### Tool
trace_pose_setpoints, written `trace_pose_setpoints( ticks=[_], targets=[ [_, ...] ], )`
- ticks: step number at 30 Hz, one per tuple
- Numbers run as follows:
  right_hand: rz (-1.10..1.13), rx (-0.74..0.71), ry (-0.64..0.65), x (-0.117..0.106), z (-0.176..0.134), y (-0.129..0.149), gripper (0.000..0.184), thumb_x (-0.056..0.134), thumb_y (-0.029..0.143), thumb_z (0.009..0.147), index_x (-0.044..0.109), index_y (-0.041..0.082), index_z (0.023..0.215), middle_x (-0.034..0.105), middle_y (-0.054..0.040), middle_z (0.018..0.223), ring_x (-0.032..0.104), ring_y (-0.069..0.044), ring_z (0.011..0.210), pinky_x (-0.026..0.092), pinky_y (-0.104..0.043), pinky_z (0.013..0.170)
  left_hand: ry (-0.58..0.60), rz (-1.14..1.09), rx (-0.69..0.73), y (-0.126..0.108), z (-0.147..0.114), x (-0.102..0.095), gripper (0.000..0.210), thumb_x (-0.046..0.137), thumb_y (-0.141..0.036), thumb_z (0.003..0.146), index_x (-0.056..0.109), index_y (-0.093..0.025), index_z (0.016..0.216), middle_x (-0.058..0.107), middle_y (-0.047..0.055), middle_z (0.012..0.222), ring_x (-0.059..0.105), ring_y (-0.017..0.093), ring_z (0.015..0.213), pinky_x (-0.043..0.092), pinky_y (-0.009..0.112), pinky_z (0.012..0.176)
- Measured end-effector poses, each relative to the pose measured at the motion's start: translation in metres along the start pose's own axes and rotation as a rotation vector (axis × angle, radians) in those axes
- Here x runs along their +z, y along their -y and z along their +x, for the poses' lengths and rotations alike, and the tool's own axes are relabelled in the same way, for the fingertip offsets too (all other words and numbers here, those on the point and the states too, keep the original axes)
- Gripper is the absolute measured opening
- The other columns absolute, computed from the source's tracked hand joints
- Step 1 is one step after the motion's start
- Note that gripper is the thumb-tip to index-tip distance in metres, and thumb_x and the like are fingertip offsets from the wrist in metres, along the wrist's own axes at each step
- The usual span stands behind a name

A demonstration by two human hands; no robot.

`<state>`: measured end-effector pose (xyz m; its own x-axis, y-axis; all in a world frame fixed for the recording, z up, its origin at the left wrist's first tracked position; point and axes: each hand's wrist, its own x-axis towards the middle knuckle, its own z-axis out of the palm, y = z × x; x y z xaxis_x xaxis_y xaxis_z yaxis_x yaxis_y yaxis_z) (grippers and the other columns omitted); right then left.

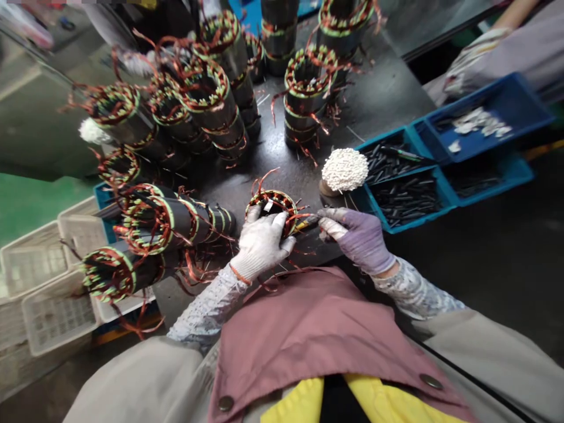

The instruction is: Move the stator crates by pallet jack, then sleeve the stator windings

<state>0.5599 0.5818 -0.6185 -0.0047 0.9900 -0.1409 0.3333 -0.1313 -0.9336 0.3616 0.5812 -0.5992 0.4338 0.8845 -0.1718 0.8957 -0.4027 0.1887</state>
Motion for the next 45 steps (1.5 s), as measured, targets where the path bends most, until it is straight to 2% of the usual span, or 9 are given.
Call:
trace_pose_setpoints(
  ticks=[6, 11, 21, 25, 27, 30, 32, 36, 45],
  targets=[
    [-0.213, -0.19, 0.116, -0.002, 0.015, -0.001, 0.02, 0.064, 0.03, 0.082, 0.078, 0.024, 0.096, 0.075, -0.0048, 0.096, 0.07, -0.022, 0.088, 0.057, -0.034, 0.083, 0.048, 0.001, 0.01, 0.005, 0.0, -0.003, 0.049, 0.053, -0.039, 0.085, 0.058, -0.015, 0.128, 0.074, 0.008, 0.097, 0.068, 0.025, 0.094, 0.03, 0.046, 0.114],
    [-0.276, -0.171, 0.225, -0.008, 0.011, -0.007, 0.033, 0.058, 0.035, 0.088, 0.072, 0.023, 0.115, 0.074, -0.0049, 0.104, 0.071, -0.021, 0.082, 0.057, -0.032, 0.077, 0.076, -0.007, 0.045, 0.006, 0.001, -0.006, 0.052, 0.052, -0.036, 0.084, 0.056, -0.014, 0.13, 0.073, 0.009, 0.098, 0.067, 0.026, 0.094, 0.03, 0.047, 0.114],
    [-0.508, -0.362, 0.412, 0.025, 0.026, 0.005, 0.022, 0.054, 0.028, 0.092, 0.074, 0.018, 0.095, 0.075, -0.0088, 0.094, 0.07, -0.022, 0.087, 0.049, -0.028, 0.075, 0.093, 0.072, 0.165, 0.019, -0.004, -0.01, 0.047, 0.052, -0.034, 0.083, 0.058, -0.012, 0.124, 0.072, 0.013, 0.102, 0.066, 0.029, 0.099, 0.032, 0.05, 0.111],
    [-0.426, -0.314, 0.416, 0.045, 0.026, 0.01, 0.026, 0.05, 0.028, 0.096, 0.072, 0.017, 0.086, 0.074, -0.0056, 0.087, 0.068, -0.018, 0.082, 0.047, -0.026, 0.072, 0.107, 0.112, 0.121, 0.02, -0.006, -0.018, 0.041, 0.052, -0.035, 0.083, 0.061, -0.015, 0.117, 0.073, 0.012, 0.101, 0.067, 0.03, 0.1, 0.032, 0.051, 0.111],
    [-0.255, -0.315, 0.402, 0.034, 0.028, -0.004, 0.023, 0.05, 0.028, 0.096, 0.072, 0.02, 0.094, 0.074, -0.0022, 0.093, 0.068, -0.014, 0.085, 0.049, -0.024, 0.075, 0.115, 0.112, 0.067, 0.016, -0.006, -0.02, 0.041, 0.053, -0.042, 0.084, 0.062, -0.017, 0.116, 0.074, 0.011, 0.097, 0.068, 0.03, 0.096, 0.035, 0.051, 0.108],
    [-0.155, -0.201, 0.19, -0.021, 0.034, -0.05, 0.027, 0.053, 0.024, 0.092, 0.068, 0.021, 0.115, 0.071, -0.003, 0.113, 0.067, -0.015, 0.095, 0.051, -0.027, 0.085, 0.086, 0.139, -0.009, 0.011, -0.008, -0.018, 0.046, 0.052, -0.053, 0.084, 0.061, -0.019, 0.114, 0.075, 0.01, 0.089, 0.068, 0.031, 0.091, 0.041, 0.05, 0.101],
    [-0.378, 0.088, -0.048, -0.071, 0.043, -0.088, 0.025, 0.056, 0.019, 0.089, 0.071, 0.016, 0.108, 0.071, -0.0087, 0.112, 0.066, -0.021, 0.099, 0.048, -0.034, 0.093, 0.037, 0.196, -0.039, 0.009, -0.01, -0.014, 0.045, 0.05, -0.052, 0.085, 0.061, -0.018, 0.113, 0.074, 0.01, 0.087, 0.069, 0.031, 0.089, 0.041, 0.05, 0.102],
    [-0.683, 0.384, 0.034, -0.133, 0.063, -0.142, 0.015, 0.063, 0.019, 0.085, 0.073, 0.014, 0.095, 0.071, -0.0133, 0.101, 0.064, -0.026, 0.095, 0.045, -0.042, 0.092, 0.026, 0.254, -0.038, 0.013, -0.013, -0.008, 0.044, 0.051, -0.046, 0.083, 0.061, -0.015, 0.112, 0.074, 0.011, 0.088, 0.069, 0.031, 0.09, 0.039, 0.05, 0.104],
    [-0.818, 0.35, 0.226, -0.105, 0.071, -0.147, 0.016, 0.072, 0.019, 0.077, 0.06, 0.015, 0.067, 0.061, -0.01, 0.08, 0.058, -0.022, 0.085, 0.044, -0.048, 0.086, 0.124, 0.184, -0.024, 0.015, -0.004, -0.019, 0.04, 0.055, -0.043, 0.079, 0.062, -0.02, 0.111, 0.074, 0.008, 0.092, 0.069, 0.029, 0.093, 0.036, 0.049, 0.108]
  ],
)
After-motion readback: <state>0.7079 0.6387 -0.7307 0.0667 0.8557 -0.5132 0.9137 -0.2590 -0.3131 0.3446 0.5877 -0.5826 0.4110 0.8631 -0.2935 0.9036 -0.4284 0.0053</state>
